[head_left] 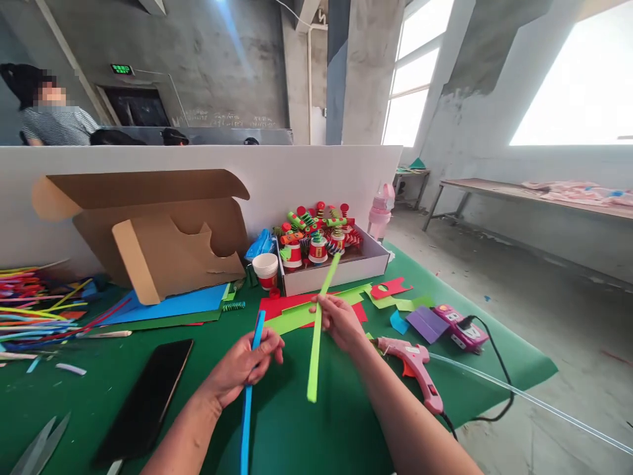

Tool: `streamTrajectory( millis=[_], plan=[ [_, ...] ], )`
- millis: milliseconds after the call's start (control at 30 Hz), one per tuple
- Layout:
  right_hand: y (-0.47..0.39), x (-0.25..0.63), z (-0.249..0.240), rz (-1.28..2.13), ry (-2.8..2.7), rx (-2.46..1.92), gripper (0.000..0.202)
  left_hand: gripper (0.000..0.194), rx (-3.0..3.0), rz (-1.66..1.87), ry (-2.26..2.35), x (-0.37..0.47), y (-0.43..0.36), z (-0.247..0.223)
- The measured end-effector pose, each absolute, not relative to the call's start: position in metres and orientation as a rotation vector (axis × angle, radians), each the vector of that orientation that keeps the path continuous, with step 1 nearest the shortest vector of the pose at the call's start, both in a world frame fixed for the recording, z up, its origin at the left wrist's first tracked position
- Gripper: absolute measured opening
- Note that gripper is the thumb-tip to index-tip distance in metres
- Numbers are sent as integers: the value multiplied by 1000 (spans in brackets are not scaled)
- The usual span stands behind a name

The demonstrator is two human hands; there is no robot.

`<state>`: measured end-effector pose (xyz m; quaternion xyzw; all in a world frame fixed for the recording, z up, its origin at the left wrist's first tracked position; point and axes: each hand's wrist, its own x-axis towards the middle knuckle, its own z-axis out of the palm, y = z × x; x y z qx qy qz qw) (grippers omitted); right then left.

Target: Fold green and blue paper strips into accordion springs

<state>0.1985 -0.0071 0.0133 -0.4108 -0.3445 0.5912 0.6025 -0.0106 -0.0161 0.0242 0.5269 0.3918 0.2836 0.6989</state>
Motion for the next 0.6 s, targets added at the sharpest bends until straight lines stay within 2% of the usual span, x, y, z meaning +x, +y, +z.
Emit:
streamTrajectory(
  millis=[100,200,600],
  plan=[
    [-21,181,15,1653,-1221,-999,44,43,1071,892,986,-14,-9,23],
    [-33,164,12,1821,-1490,-998,45,46,1022,915,977,-13,-6,21],
    [-36,155,14,1978,-1660,-1081,45,44,896,1070,905,-17,4,17]
  ],
)
